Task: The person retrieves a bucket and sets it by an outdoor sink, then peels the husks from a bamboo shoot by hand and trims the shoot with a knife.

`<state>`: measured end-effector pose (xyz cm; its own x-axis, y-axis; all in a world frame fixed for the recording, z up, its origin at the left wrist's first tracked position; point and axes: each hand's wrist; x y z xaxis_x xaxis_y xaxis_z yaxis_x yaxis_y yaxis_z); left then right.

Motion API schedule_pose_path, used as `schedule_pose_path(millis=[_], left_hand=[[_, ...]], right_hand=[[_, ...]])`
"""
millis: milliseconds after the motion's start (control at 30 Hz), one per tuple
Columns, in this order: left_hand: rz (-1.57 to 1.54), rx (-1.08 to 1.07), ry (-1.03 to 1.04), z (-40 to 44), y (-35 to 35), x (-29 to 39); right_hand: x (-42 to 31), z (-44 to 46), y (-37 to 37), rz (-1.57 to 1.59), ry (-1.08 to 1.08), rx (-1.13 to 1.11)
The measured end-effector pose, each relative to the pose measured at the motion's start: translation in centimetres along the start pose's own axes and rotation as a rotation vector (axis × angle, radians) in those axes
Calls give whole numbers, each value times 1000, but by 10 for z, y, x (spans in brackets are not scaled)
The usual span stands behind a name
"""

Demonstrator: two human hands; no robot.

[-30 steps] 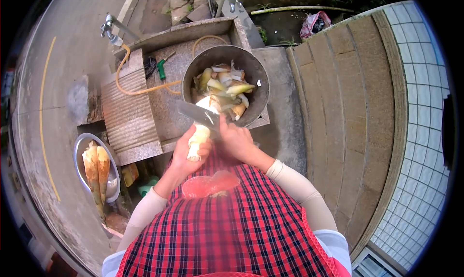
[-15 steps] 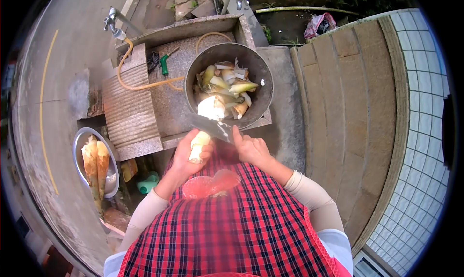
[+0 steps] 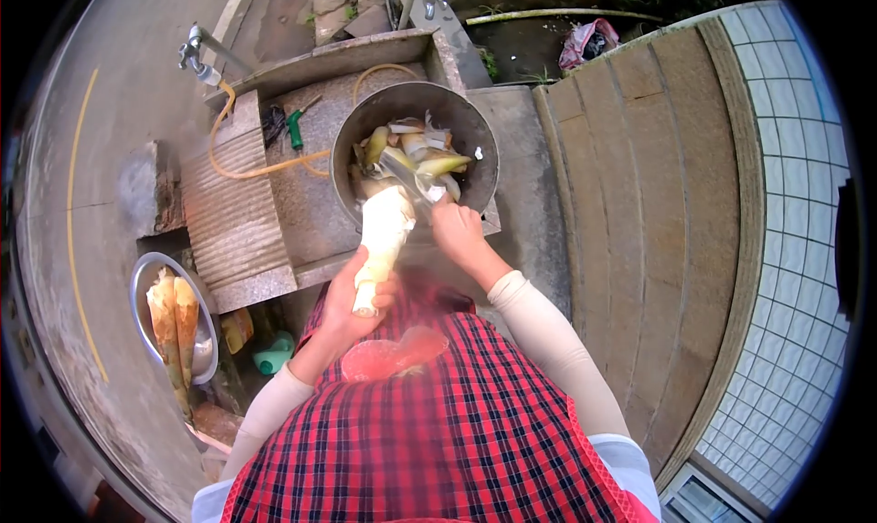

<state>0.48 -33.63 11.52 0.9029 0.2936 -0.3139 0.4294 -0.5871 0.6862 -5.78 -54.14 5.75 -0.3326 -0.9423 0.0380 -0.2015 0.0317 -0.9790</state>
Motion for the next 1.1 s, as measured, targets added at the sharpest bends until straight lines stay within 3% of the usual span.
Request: schedule_pose_path(millis=[67,233,367,533,633,767,800,900,1000,1100], left_hand=[[-17,-33,-35,0,-6,5],[-126,-13,-71,-7,1,7],[-160,-19,-60,-8,4,7],[-81,-54,-41,-5,-4,4],[-106,-56,-60,-10,-12,9],[-107,-64,-65,-12,-15,13],[-98,-72,-67,-12,-17,14],[96,9,-25,-9,-25,17],[331,154,15,-6,-22,18],[392,156,12,-3,-10,14]], right_hand=[[15,11,13,189,15,-18],[-3,-34,-55,258,-130,-135],[-18,-57,-49,198,-234,-111],[6,21,9,127,-50,-97],[12,28,14,293,23,-71],[11,15,0,781,152,-239],[10,11,-5,772,116,-226],[6,4,-11,736,18,-108],[5,1,-20,735,35,-154],[6,-4,-16,585,-65,-66]])
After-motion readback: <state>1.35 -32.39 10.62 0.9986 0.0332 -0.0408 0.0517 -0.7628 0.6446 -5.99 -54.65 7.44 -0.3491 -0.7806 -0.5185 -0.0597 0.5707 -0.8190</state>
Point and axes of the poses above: each hand's wrist, its own z-axis towards the middle knuckle, its own y-axis out of the palm, x = y × z, and after that the axes turned 5 degrees about -z, right-handed
